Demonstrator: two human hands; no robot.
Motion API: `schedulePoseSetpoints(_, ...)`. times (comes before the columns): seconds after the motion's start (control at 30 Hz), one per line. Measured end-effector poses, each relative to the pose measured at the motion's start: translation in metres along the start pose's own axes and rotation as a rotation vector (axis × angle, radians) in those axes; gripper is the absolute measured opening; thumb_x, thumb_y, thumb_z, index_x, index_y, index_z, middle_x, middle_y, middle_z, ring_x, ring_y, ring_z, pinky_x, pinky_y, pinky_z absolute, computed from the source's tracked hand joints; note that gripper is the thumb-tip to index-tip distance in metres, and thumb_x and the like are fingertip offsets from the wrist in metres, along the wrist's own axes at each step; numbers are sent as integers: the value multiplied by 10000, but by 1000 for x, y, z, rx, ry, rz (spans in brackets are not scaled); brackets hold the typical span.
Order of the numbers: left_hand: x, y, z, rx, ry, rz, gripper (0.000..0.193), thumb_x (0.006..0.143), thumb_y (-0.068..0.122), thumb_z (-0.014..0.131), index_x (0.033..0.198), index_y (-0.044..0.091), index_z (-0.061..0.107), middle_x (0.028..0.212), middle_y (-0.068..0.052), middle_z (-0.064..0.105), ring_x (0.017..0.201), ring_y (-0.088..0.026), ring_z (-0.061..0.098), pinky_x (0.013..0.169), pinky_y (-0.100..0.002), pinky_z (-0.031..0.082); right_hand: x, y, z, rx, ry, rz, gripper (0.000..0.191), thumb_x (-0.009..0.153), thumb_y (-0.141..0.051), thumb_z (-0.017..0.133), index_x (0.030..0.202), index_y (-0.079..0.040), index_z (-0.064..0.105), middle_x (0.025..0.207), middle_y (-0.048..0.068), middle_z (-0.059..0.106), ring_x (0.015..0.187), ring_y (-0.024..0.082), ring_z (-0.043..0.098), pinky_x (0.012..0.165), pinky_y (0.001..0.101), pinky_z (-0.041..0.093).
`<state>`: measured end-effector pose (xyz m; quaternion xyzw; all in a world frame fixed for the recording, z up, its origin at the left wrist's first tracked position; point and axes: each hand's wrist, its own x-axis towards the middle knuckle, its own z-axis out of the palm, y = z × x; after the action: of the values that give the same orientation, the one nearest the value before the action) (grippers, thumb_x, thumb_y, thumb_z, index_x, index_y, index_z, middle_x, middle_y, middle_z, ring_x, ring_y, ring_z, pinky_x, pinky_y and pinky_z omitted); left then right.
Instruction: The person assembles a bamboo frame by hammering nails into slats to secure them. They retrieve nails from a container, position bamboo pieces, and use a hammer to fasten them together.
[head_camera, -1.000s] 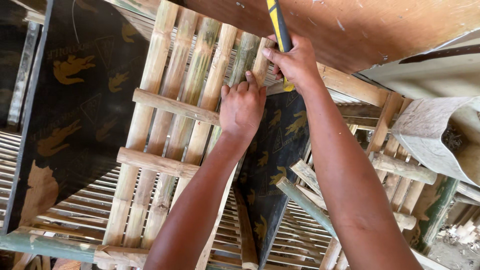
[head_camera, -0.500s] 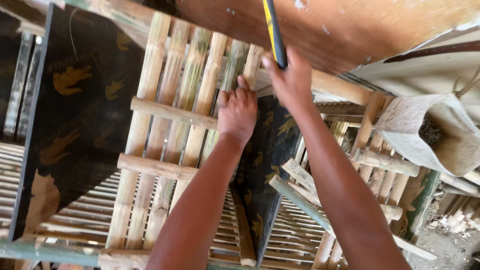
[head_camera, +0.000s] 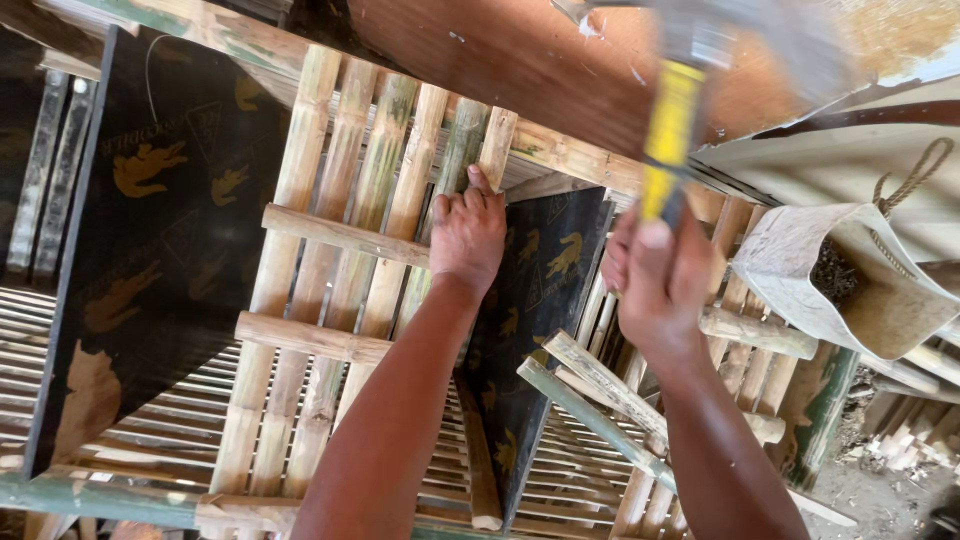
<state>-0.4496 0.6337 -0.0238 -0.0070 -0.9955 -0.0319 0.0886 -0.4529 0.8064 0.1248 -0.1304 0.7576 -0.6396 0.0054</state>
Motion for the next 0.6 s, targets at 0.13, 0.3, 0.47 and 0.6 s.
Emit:
schedulePoseSetpoints(0.13, 0, -1, 3, 8, -4, -14, 522, 1014, 215, 527, 1410, -126, 508, 928, -127, 675, 827, -260, 651, 902, -413, 477, 1, 13, 7, -713, -251, 372, 431, 1109, -417, 460, 965, -18, 536, 591, -1, 524, 443, 121, 497, 404, 290, 377)
schedulePoseSetpoints(0.3, 1, -1, 6, -16, 50, -29, 536, 1038, 266, 508, 1398, -131, 514, 849, -101, 671, 778, -260, 654, 891, -435, 488, -14, 21, -3, -155, 20, 187, 364, 1141, -392, 524, 1084, -37, 576, 755, 35, 528, 592, 127, 492, 497, 315, 393)
schedulePoseSetpoints(0.47, 2, 0, 6, -16, 32, -30, 535, 1066, 269, 513, 1402, -148, 514, 862, -107, 681, 775, -251, 659, 891, -406, 486, -12, 30, 13, 280, 63, 123, 253, 1063, -269, 613, 973, -34, 589, 746, 84, 649, 546, 147, 551, 477, 307, 427)
schedulePoseSetpoints(0.6, 2, 2, 5, 3, 53, -31, 545, 1040, 280, 520, 1386, -141, 517, 835, -89, 682, 772, -240, 666, 908, -411, 490, -8, 35, 12, -359, -79, 222, 374, 1114, -396, 499, 1002, -45, 562, 665, 60, 575, 503, 126, 530, 420, 321, 426)
